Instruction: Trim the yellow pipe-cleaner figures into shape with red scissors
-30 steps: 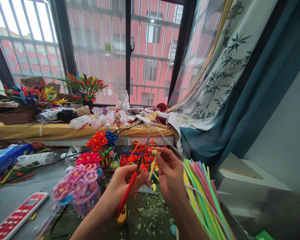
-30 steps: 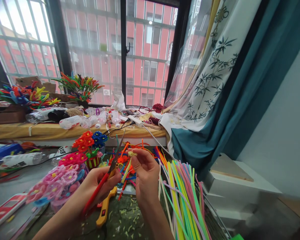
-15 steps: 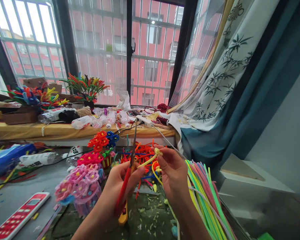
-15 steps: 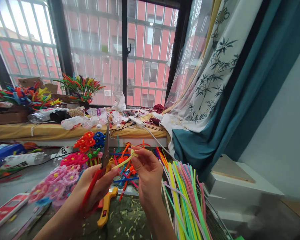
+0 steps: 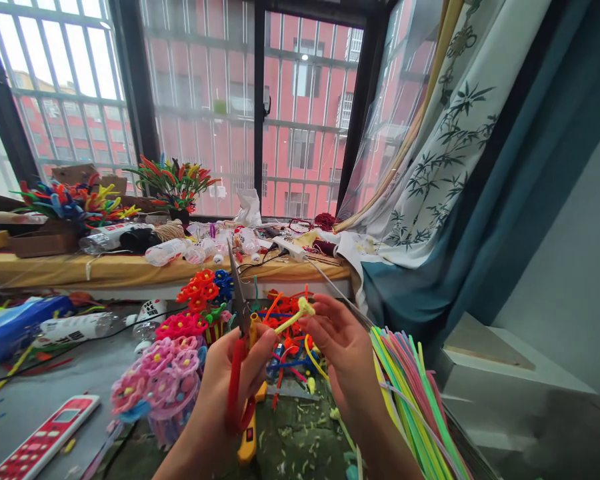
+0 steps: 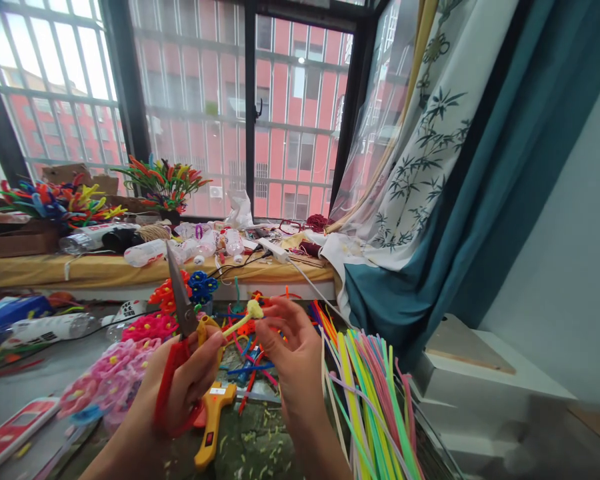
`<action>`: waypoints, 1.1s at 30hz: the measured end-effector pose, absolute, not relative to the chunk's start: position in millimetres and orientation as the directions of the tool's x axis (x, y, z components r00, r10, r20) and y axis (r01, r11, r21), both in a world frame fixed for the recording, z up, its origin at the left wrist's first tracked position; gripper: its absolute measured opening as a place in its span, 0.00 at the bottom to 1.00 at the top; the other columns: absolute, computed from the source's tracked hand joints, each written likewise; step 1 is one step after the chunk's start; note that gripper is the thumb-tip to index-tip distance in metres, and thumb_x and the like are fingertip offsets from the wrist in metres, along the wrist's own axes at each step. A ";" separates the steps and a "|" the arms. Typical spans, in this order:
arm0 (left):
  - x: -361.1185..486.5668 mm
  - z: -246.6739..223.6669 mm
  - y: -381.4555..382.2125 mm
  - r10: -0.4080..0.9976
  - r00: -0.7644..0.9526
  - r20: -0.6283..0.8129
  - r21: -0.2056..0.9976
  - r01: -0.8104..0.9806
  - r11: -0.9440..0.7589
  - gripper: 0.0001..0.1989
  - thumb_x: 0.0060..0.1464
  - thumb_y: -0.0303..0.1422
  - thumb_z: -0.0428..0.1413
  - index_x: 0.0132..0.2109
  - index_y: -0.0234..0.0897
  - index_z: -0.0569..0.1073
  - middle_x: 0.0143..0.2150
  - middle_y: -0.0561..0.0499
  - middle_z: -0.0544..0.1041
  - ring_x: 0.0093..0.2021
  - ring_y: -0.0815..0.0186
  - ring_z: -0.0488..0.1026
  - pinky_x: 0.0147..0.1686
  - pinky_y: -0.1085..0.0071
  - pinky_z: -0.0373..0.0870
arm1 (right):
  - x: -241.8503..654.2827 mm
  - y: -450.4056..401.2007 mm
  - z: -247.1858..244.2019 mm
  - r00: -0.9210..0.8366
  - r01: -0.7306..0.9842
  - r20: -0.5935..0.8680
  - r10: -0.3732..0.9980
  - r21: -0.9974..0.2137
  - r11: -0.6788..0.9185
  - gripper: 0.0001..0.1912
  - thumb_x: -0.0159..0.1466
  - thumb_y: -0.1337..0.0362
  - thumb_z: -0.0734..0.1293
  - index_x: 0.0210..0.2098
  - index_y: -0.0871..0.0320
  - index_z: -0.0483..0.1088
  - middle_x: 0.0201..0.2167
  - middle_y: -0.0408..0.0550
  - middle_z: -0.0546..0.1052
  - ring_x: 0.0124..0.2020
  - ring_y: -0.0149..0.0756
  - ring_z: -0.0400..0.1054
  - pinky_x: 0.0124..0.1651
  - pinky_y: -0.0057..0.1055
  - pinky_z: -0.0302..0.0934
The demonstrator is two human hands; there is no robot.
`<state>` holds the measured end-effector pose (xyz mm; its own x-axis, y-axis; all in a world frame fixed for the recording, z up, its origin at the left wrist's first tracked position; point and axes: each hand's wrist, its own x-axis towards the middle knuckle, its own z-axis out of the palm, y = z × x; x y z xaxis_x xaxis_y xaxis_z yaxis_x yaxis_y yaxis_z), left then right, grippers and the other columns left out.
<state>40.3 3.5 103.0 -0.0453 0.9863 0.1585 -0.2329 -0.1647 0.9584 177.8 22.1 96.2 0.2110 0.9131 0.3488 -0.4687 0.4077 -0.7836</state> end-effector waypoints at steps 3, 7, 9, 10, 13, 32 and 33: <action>39.4 101.0 4.9 0.986 -0.028 0.165 0.948 -0.272 -0.167 0.21 0.50 0.49 0.64 0.34 0.36 0.68 0.17 0.65 0.55 0.16 0.80 0.46 0.16 0.81 0.42 | 179.9 19.4 100.8 0.038 -0.376 0.340 0.940 -0.866 0.329 0.12 0.51 0.59 0.79 0.34 0.56 0.81 0.29 0.45 0.82 0.29 0.32 0.74 0.35 0.27 0.68; 41.8 100.8 3.2 0.988 -0.012 0.151 0.953 -0.264 -0.149 0.22 0.49 0.51 0.64 0.32 0.36 0.67 0.17 0.65 0.54 0.16 0.80 0.46 0.16 0.81 0.42 | 179.8 16.4 109.7 -0.026 -0.294 0.381 0.924 -0.886 0.358 0.08 0.52 0.59 0.77 0.29 0.56 0.81 0.25 0.44 0.81 0.26 0.32 0.71 0.32 0.27 0.65; 44.9 101.3 1.5 0.988 -0.048 0.148 0.951 -0.266 -0.155 0.23 0.47 0.51 0.65 0.32 0.36 0.67 0.17 0.66 0.53 0.16 0.80 0.45 0.16 0.82 0.41 | 179.9 15.7 113.2 -0.017 -0.237 0.387 0.922 -0.897 0.372 0.07 0.53 0.59 0.77 0.28 0.56 0.81 0.24 0.44 0.81 0.25 0.32 0.71 0.32 0.27 0.65; 46.6 101.5 0.7 0.987 -0.062 0.145 0.951 -0.265 -0.156 0.24 0.46 0.52 0.65 0.32 0.36 0.68 0.17 0.66 0.53 0.16 0.80 0.45 0.16 0.82 0.41 | 180.3 15.2 114.3 -0.016 -0.214 0.386 0.923 -0.903 0.374 0.07 0.53 0.60 0.76 0.28 0.56 0.80 0.24 0.43 0.81 0.26 0.32 0.71 0.32 0.27 0.64; 50.1 101.8 -1.6 0.988 -0.086 0.132 0.958 -0.244 -0.149 0.23 0.45 0.51 0.65 0.32 0.37 0.68 0.16 0.66 0.53 0.16 0.80 0.45 0.16 0.81 0.40 | 181.6 12.7 116.4 -0.028 -0.162 0.378 0.925 -0.915 0.369 0.05 0.55 0.61 0.74 0.29 0.57 0.80 0.25 0.43 0.81 0.27 0.32 0.72 0.32 0.26 0.64; 48.3 102.7 -6.0 0.991 -0.084 0.106 0.979 -0.164 -0.119 0.22 0.46 0.52 0.63 0.32 0.37 0.68 0.15 0.65 0.54 0.15 0.79 0.47 0.15 0.82 0.42 | 170.6 3.6 115.6 0.002 -0.051 0.400 0.917 -0.915 0.399 0.06 0.57 0.63 0.70 0.28 0.58 0.78 0.26 0.46 0.81 0.28 0.36 0.73 0.32 0.29 0.64; 48.3 103.6 -6.5 0.992 -0.081 0.099 0.983 -0.148 -0.110 0.22 0.46 0.52 0.64 0.31 0.37 0.68 0.15 0.65 0.54 0.15 0.79 0.48 0.14 0.82 0.41 | 170.3 3.8 114.9 0.009 -0.055 0.396 0.918 -0.917 0.396 0.06 0.57 0.63 0.70 0.28 0.58 0.78 0.25 0.46 0.80 0.28 0.36 0.72 0.32 0.30 0.64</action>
